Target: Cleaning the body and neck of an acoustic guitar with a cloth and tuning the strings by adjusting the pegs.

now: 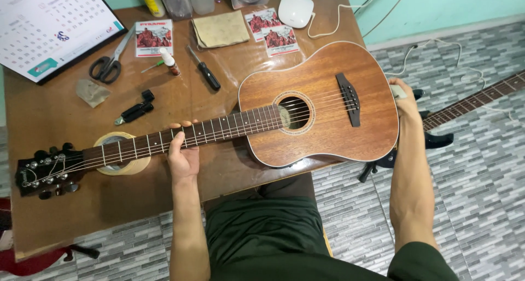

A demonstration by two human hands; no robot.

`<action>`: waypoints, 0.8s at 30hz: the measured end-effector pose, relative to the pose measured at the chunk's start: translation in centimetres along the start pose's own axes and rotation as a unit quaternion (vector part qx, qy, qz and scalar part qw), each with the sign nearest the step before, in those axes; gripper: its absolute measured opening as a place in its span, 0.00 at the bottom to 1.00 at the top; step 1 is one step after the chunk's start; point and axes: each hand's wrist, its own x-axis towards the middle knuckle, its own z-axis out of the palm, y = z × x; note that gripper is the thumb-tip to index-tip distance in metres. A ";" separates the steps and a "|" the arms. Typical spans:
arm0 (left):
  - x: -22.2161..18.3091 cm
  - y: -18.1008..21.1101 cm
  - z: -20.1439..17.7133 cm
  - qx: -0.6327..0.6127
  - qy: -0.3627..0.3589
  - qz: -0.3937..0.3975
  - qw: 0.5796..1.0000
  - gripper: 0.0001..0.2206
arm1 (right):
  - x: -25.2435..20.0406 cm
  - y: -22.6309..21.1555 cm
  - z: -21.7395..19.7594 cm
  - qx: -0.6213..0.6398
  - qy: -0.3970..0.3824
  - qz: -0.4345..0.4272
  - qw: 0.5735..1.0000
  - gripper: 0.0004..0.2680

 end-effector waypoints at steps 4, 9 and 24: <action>0.0 -0.4 0.0 -0.012 -0.001 0.003 1.000 0.10 | -8.4 -15.3 5.2 0.104 0.078 0.085 0.988 0.06; -0.3 0.2 0.7 -0.003 -0.006 0.005 1.000 0.10 | -8.6 -11.4 3.5 0.072 0.058 0.110 0.990 0.16; 0.1 -0.4 -0.2 0.001 0.006 -0.011 1.000 0.10 | 2.8 -7.1 2.0 -0.114 -0.040 0.238 0.964 0.10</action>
